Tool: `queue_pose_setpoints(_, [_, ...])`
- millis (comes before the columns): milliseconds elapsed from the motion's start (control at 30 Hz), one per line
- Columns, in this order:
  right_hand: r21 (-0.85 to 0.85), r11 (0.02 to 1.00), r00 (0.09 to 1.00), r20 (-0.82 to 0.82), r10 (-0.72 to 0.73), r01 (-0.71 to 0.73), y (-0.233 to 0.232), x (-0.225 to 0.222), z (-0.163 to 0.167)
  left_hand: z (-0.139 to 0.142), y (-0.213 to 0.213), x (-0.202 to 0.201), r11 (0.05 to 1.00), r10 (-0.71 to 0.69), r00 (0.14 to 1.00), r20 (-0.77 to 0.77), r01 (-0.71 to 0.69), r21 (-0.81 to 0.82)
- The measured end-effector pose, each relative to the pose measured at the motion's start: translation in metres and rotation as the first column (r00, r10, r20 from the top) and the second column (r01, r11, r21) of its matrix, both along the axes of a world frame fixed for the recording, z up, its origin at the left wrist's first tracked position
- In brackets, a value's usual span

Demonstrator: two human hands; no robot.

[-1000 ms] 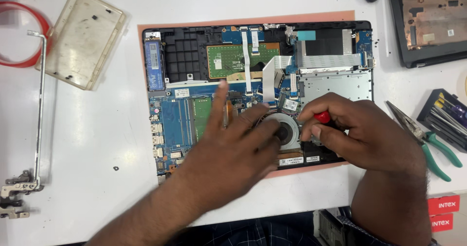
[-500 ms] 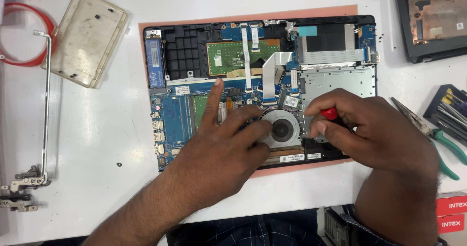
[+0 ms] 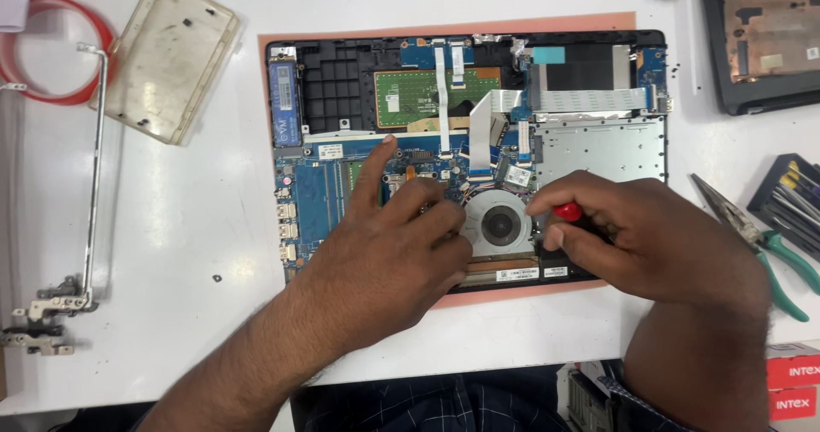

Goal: The person connects a white ribbon cable to the motherboard, then installs a blue mini PCIe card and secures it with a screwdriver. The person also installs a small wireless card and fastens it with screws. The laptop remains open on the workbench throughout.

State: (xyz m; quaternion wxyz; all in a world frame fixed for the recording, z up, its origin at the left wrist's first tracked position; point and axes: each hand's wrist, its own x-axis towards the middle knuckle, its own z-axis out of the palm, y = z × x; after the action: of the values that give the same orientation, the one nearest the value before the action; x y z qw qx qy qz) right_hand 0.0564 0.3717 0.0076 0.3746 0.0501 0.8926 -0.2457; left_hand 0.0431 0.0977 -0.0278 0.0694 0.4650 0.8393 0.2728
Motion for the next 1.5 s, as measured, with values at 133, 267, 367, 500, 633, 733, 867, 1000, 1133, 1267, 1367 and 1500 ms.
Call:
queue_pose_setpoints(133, [-0.015, 1.000, 0.999, -0.046, 0.014, -0.014, -0.002, 0.000, 0.001, 0.001, -0.002, 0.002, 0.998, -0.039, 0.999, -0.026, 0.037, -0.049])
queue_pose_setpoints(267, [-0.023, 0.999, 0.996, -0.075, 0.038, -0.040, -0.002, -0.001, 0.001, 0.000, -0.001, 0.002, 0.999, -0.045, 0.997, -0.055, 0.044, -0.026])
queue_pose_setpoints(367, [0.053, 0.998, 0.999, -0.025, 0.036, -0.035, -0.001, -0.002, 0.001, -0.001, 0.000, 0.002, 0.998, -0.065, 0.997, -0.048, 0.064, -0.021])
queue_pose_setpoints(500, [-0.012, 0.999, 0.998, -0.046, 0.036, -0.036, -0.002, -0.001, 0.002, -0.003, 0.000, 0.002, 0.998, -0.059, 0.996, -0.059, 0.058, -0.021])
queue_pose_setpoints(633, [-0.045, 0.996, 0.994, -0.078, 0.074, -0.078, -0.005, -0.003, 0.003, -0.004, 0.000, 0.002, 0.999, -0.049, 0.997, -0.053, 0.048, -0.018])
queue_pose_setpoints(733, [0.025, 0.994, 0.994, 0.021, 0.104, -0.105, -0.009, -0.005, 0.004, -0.005, -0.001, 0.002, 0.999, -0.038, 0.995, -0.088, 0.039, 0.008])
queue_pose_setpoints(867, [0.072, 0.986, 0.985, 0.098, 0.143, -0.150, -0.016, -0.007, 0.003, -0.007, -0.001, 0.004, 0.999, -0.035, 0.996, -0.087, 0.034, -0.003])
queue_pose_setpoints(1000, [0.009, 0.985, 0.984, 0.036, 0.172, -0.172, -0.018, -0.007, 0.002, -0.008, -0.001, 0.004, 0.999, -0.032, 0.996, -0.079, 0.031, -0.010])
queue_pose_setpoints(1133, [0.012, 0.986, 0.984, 0.062, 0.167, -0.168, -0.017, -0.006, 0.003, -0.006, -0.001, 0.005, 0.999, -0.030, 0.997, -0.067, 0.030, -0.014])
queue_pose_setpoints(1267, [0.060, 0.989, 0.985, 0.112, 0.129, -0.136, -0.016, -0.006, 0.005, -0.006, -0.001, 0.005, 0.999, -0.040, 0.998, -0.049, 0.039, -0.021])
queue_pose_setpoints(1367, [0.057, 0.988, 0.984, 0.117, 0.137, -0.144, -0.018, -0.007, 0.006, -0.007, -0.001, 0.005, 0.999, -0.040, 0.998, -0.042, 0.039, -0.020])
queue_pose_setpoints(1500, [0.048, 0.986, 0.981, 0.113, 0.156, -0.162, -0.017, -0.007, 0.004, -0.007, -0.001, 0.005, 0.999, -0.042, 0.998, -0.040, 0.041, -0.010])
